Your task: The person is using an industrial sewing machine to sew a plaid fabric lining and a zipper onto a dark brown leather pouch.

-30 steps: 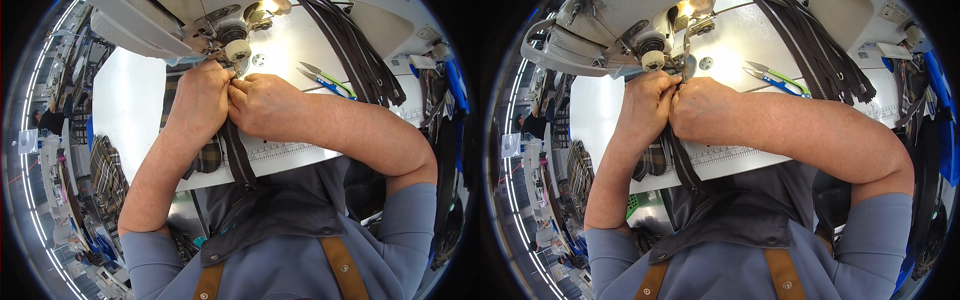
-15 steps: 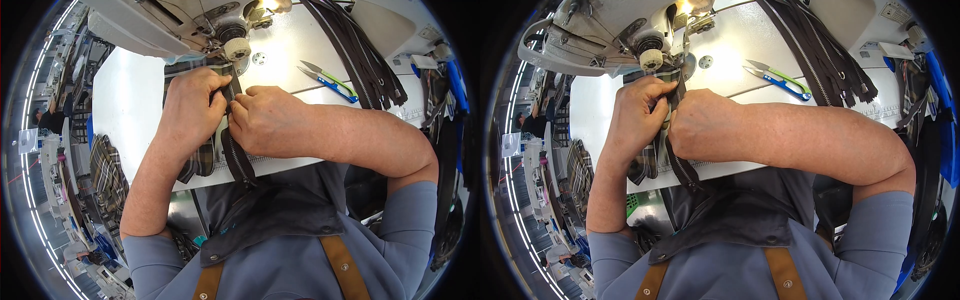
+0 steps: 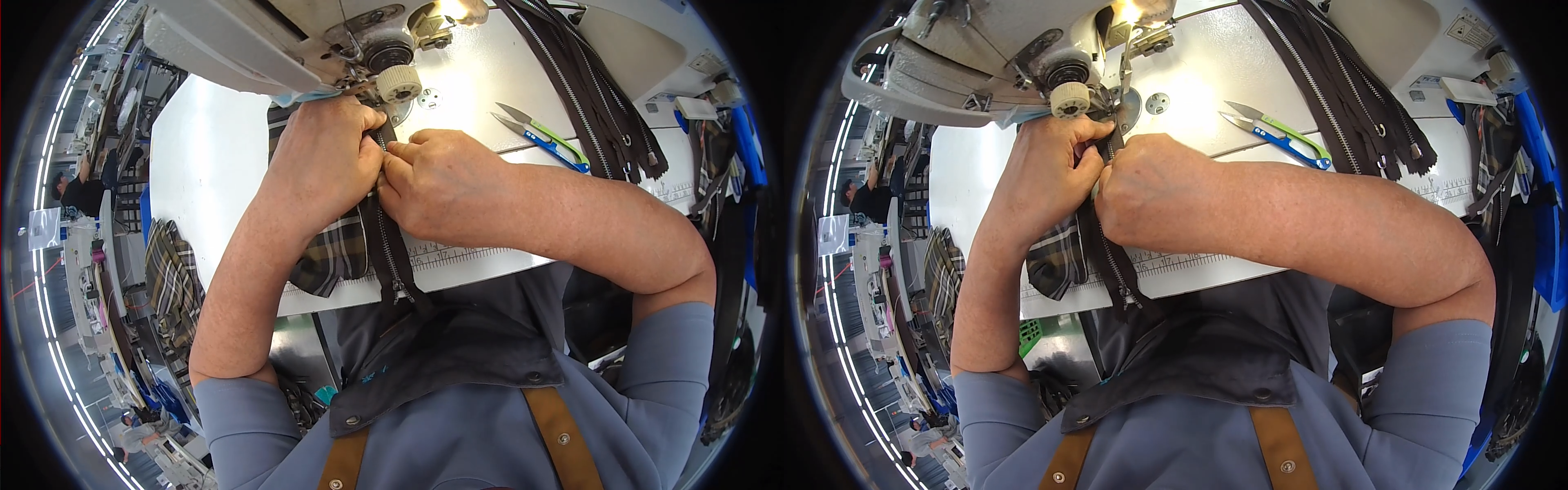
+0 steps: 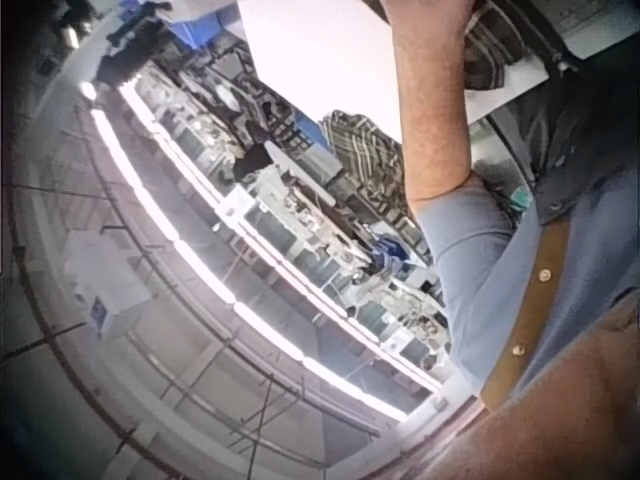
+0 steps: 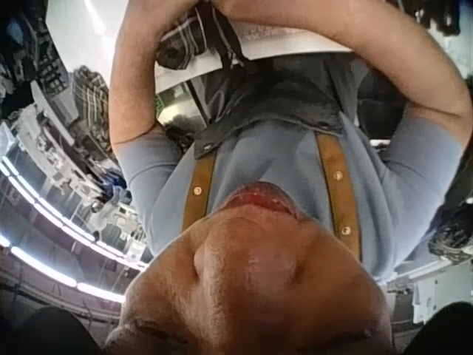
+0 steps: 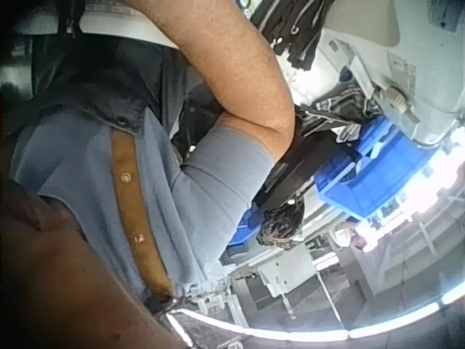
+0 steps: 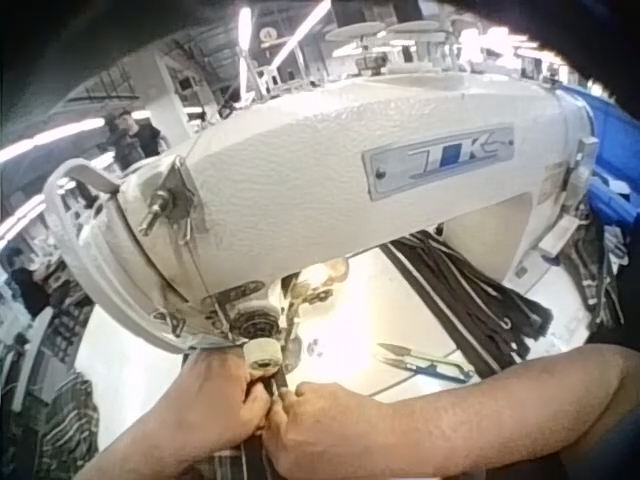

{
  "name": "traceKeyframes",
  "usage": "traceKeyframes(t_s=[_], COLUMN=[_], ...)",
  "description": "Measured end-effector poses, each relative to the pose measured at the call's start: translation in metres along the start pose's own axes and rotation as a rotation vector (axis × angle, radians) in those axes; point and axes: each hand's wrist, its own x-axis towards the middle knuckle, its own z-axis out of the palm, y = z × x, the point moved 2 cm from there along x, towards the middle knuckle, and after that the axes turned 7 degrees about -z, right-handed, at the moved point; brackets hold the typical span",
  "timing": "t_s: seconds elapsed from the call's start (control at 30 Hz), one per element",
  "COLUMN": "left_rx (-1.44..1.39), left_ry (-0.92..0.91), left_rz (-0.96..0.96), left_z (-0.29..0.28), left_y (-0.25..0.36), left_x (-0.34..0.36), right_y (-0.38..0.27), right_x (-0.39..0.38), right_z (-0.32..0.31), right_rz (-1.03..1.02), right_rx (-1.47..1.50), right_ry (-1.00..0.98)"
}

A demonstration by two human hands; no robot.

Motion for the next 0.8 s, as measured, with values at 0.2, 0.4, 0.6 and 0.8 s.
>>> traceKeyframes(t_s=[0.2,0.4,0.6,0.8], left_rx=[0.015,-0.07,0.232,0.193], left_ry=[-0.012,0.104,0.279,-0.035], left_rz=[0.054,0.055,0.189,0.235], left_z=[0.0,0.009,0.008,0.005], left_y=[-0.007,0.004,0.012,0.02], left_x=[-0.021,-0.089,-0.101,-0.09], right_y=[0.0,-0.017,-0.042,-0.053], right_x=[0.001,-0.002,-0.005,-0.008], right_z=[-0.003,-0.014,-0.023,-0.029], right_rz=[0.007,-0.009,-0.111,-0.204], right_rx=[-0.04,0.13,0.138,0.149], right_ry=[-0.026,-0.241,-0.072,-0.099])
